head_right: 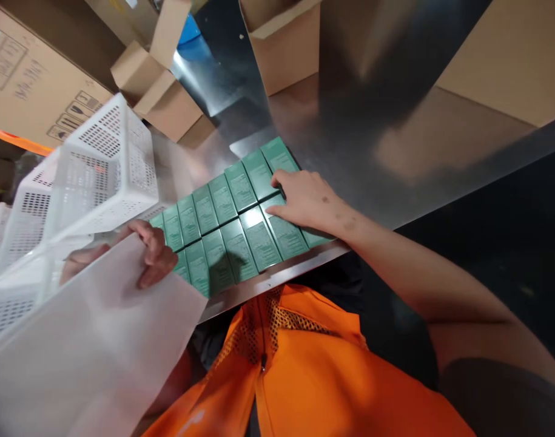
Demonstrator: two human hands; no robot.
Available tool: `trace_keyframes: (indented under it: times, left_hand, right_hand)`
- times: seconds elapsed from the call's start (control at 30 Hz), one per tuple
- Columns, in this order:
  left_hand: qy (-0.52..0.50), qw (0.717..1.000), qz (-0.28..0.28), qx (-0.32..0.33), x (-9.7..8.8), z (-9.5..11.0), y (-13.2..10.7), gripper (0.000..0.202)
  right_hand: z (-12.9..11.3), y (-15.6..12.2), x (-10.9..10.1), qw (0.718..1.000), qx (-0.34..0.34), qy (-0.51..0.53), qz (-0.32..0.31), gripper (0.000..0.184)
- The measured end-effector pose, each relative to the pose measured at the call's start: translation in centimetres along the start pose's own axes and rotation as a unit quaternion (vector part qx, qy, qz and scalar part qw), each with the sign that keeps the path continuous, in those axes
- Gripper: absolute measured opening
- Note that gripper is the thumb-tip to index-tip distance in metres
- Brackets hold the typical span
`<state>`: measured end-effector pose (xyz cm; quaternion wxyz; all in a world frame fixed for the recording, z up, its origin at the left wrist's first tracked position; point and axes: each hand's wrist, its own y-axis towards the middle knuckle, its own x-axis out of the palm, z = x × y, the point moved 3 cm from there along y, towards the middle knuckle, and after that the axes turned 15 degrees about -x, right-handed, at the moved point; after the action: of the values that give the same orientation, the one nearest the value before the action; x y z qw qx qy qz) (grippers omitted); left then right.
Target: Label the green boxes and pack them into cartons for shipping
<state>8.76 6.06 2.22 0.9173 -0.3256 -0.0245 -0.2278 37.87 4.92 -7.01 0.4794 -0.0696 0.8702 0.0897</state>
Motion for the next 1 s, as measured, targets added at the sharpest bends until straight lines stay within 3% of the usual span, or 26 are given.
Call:
trace_keyframes:
  times: [0.07, 0.1, 0.2, 0.27, 0.4, 0.5, 0.63, 0.7, 0.83, 0.93, 1.0]
  left_hand:
    - [0.017, 0.999, -0.019, 0.031, -0.2, -0.3, 0.9, 0.018]
    - [0.01, 0.998, 0.009, 0.065, -0.1, -0.6, 1.5, 0.018]
    - [-0.04, 0.958, 0.223, 0.174, 0.2, -1.9, 2.9, 0.016]
    - [-0.021, 0.932, 0.298, 0.204, 1.2, -2.7, 3.5, 0.012]
    - [0.068, 0.932, 0.293, 0.204, 2.6, -3.3, 4.2, 0.021]
    - [0.099, 0.929, 0.283, 0.217, 2.7, -3.3, 4.3, 0.029]
    - [0.108, 0.903, 0.335, 0.247, 1.8, -3.0, 4.4, 0.037]
    - [0.096, 0.884, 0.373, 0.263, 1.2, -2.8, 4.5, 0.039]
    - [0.074, 0.867, 0.407, 0.277, 0.1, -2.4, 5.0, 0.04]
    - [0.062, 0.878, 0.388, 0.275, -0.2, -2.4, 5.4, 0.04]
    - [0.057, 0.88, 0.38, 0.279, -0.4, -2.6, 5.2, 0.037]
  right_hand:
    - [-0.1, 0.1, -0.2, 1.0, -0.006, 0.017, -0.013, 0.046]
    - [-0.1, 0.0, -0.2, 1.0, -0.009, 0.02, -0.017, 0.05]
    - [-0.2, -0.2, -0.1, 1.0, -0.013, -0.014, -0.021, 0.071]
    - [-0.1, -0.1, 0.0, 0.999, -0.015, -0.027, -0.022, 0.064]
    - [-0.6, 0.3, -0.6, 0.991, -0.028, 0.123, 0.037, 0.034]
    - [-2.3, -0.1, -1.8, 0.964, -0.09, 0.217, 0.125, 0.041]
    - [-5.5, -2.1, -2.5, 0.944, -0.203, 0.161, 0.203, 0.055]
    - [-6.4, -3.2, -2.1, 0.94, -0.204, 0.152, 0.227, 0.068]
    - [-7.1, -4.9, 0.0, 0.944, -0.137, 0.226, 0.199, 0.077]
    - [-7.5, -5.0, 1.6, 0.919, -0.13, 0.345, 0.138, 0.07]
    - [-7.6, -4.8, 2.1, 0.9, -0.13, 0.393, 0.136, 0.066]
